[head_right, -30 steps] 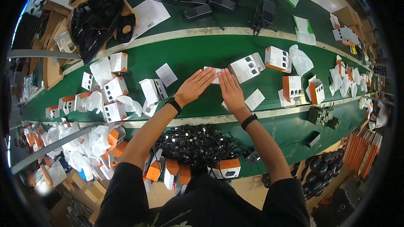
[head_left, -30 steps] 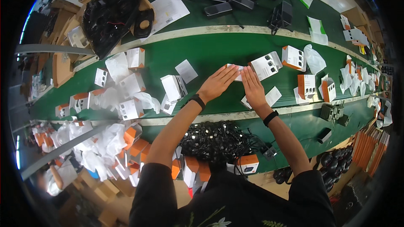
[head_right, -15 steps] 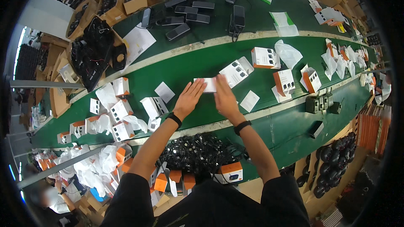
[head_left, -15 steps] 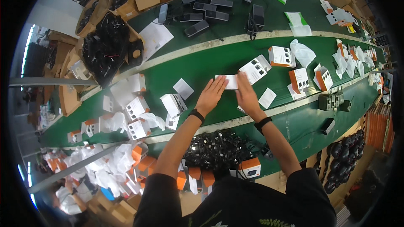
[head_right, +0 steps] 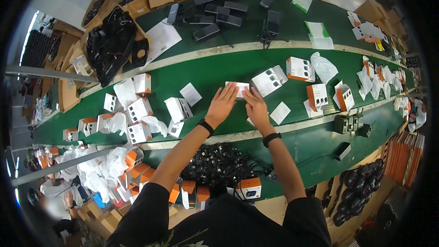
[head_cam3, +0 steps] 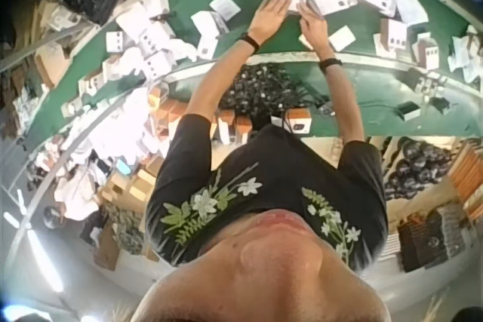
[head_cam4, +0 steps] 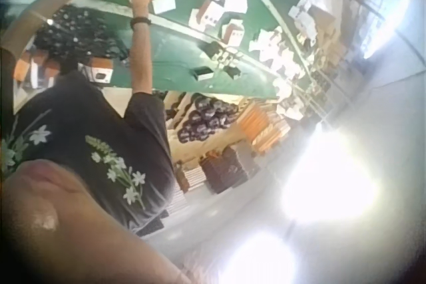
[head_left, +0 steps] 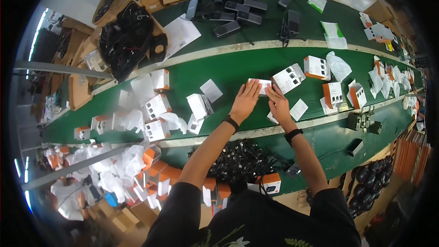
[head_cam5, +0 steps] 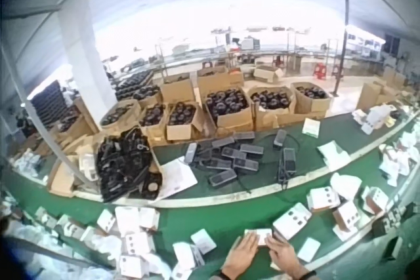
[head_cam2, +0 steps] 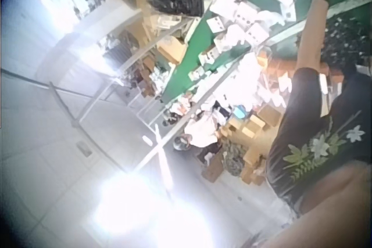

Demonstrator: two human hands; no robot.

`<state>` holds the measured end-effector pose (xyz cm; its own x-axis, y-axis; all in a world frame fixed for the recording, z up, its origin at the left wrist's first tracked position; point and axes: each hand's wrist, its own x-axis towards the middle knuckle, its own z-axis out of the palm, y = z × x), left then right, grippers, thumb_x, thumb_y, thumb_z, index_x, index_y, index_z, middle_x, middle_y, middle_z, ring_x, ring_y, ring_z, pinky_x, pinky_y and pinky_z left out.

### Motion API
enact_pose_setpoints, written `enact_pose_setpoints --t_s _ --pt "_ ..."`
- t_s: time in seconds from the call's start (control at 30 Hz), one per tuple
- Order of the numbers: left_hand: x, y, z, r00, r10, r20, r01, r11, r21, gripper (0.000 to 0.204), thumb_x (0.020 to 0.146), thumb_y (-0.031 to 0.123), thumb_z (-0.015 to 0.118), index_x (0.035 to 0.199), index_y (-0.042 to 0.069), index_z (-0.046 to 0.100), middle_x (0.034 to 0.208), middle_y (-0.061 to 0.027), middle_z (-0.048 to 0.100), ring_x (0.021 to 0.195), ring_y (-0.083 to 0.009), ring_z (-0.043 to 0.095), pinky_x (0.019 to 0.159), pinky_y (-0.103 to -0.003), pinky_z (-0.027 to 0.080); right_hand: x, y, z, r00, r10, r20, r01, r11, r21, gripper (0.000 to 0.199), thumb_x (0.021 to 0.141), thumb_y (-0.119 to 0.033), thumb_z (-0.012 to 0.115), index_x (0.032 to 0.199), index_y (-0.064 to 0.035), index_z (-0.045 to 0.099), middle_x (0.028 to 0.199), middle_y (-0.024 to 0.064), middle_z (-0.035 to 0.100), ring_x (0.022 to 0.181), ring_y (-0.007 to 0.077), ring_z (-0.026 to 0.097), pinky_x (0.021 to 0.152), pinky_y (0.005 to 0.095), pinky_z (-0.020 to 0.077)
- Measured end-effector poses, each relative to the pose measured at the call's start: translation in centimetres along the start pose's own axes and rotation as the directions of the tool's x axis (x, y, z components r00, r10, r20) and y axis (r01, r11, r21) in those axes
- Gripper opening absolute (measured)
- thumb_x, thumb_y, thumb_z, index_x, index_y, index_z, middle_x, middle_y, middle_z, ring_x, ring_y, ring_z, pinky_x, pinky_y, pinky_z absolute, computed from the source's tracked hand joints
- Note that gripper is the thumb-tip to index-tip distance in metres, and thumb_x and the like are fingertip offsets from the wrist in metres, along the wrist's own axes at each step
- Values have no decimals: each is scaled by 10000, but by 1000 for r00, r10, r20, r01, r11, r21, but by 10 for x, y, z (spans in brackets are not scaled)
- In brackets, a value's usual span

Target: Packing electronic components or chargers into small white and orange boxes on an assembly line.

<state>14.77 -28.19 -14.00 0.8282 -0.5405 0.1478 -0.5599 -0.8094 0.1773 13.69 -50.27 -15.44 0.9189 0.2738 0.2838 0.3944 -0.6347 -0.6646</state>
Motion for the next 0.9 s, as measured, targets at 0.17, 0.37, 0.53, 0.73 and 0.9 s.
enact_pose_setpoints --t_s 0.17,0.37,0.53,0.73,0.9 --pt "4 6 -2 977 -204 -58 173 926 -336 525 991 150 769 1507 205 685 1776 -220 338 1570 -489 428 1129 -515 565 -12 -13 13 766 610 -203 -404 703 585 455 1005 20 686 1460 12 697 1473 256 700 1413 332 658 1106 399 578" --pt "15 23 11 940 -336 61 315 784 -535 517 970 170 813 1477 166 712 1735 -373 289 1428 -538 556 1090 -512 580 -19 13 22 832 552 -61 -354 611 708 439 958 15 657 1389 57 729 1433 205 737 1462 312 623 1129 337 523" --pt "14 27 18 947 -318 -43 268 857 -440 577 950 225 842 1491 92 689 1717 -401 297 1392 -546 579 1116 -520 552 -32 -7 43 567 805 178 -501 165 849 436 999 -35 683 1429 26 721 1305 94 785 1149 151 705 966 266 553" --pt "27 46 10 870 -463 -170 316 787 -529 315 970 315 829 1179 81 861 1588 -421 482 1164 -502 739 980 -484 624 -21 11 39 544 839 6 -508 324 798 284 1007 -215 846 1110 49 861 844 -34 712 707 43 550 621 235 426" --pt "46 58 19 784 -615 -83 409 613 -676 242 800 194 899 1036 144 876 1524 -315 609 975 -391 798 859 -442 652 -16 32 20 433 897 90 -517 166 840 239 915 -163 934 1014 41 859 753 -13 694 620 88 595 547 252 466"
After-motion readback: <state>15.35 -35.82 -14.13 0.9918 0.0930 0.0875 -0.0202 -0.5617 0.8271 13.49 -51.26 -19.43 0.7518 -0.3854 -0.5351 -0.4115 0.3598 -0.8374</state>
